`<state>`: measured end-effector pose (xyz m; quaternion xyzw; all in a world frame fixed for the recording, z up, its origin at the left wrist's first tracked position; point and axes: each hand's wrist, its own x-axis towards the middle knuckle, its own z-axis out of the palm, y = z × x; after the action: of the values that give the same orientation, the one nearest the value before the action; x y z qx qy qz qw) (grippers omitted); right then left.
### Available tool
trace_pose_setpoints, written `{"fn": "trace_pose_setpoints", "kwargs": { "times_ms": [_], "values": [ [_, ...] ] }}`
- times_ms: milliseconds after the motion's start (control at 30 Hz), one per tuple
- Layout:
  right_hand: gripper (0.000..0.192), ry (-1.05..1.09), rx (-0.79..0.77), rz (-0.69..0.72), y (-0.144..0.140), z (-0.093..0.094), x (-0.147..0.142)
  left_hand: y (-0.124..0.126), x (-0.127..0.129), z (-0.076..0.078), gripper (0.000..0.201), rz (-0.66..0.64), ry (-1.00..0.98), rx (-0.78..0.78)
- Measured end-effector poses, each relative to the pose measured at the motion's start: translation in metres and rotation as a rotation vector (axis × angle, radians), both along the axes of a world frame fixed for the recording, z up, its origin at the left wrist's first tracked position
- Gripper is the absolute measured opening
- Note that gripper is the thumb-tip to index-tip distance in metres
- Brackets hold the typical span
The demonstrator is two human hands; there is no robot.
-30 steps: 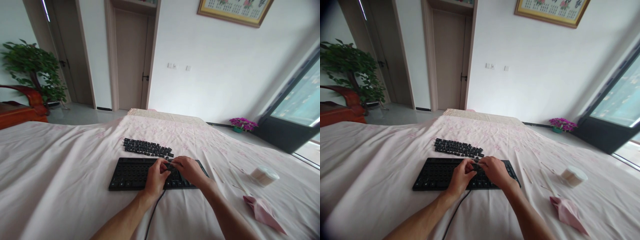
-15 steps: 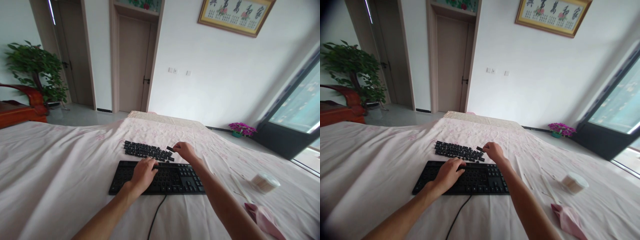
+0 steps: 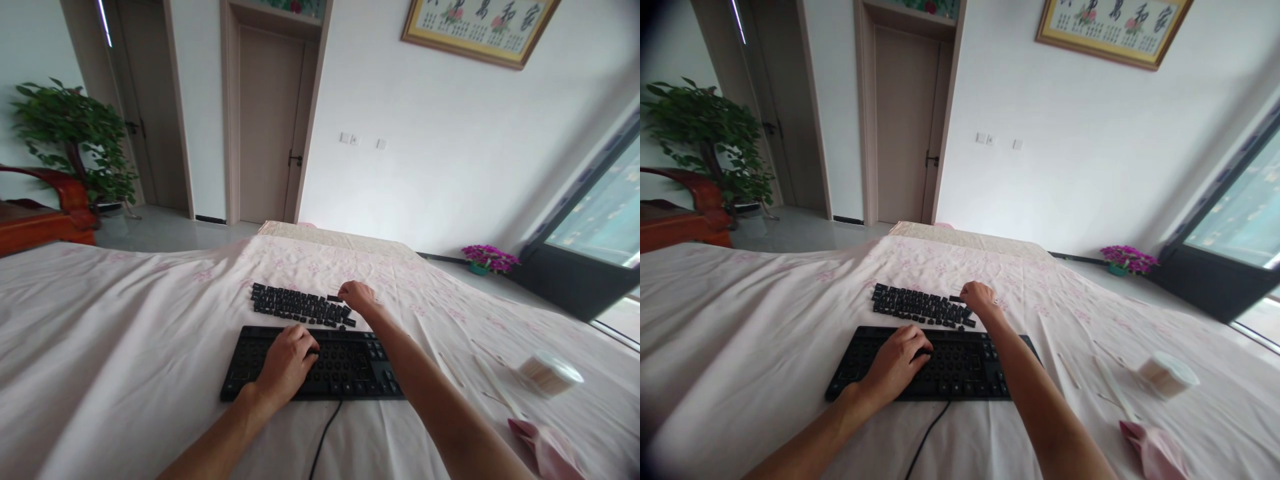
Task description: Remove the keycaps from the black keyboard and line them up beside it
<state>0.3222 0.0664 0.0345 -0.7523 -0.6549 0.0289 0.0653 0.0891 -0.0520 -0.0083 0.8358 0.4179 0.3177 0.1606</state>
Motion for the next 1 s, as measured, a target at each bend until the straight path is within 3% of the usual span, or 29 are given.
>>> {"fn": "trace_pose_setpoints", "kwargs": {
  "times_ms": [567,1000],
  "values": [
    [0.023,-0.005,-0.032,-0.028,0.01,-0.014,0.005,-0.001,0.0,0.0,0.011,0.0,0.013,0.006],
    [0.023,0.044,0.022,-0.044,0.002,-0.012,0.007,0.0,0.0,-0.002,0.011,0.001,0.019,0.022]
  ]
}}
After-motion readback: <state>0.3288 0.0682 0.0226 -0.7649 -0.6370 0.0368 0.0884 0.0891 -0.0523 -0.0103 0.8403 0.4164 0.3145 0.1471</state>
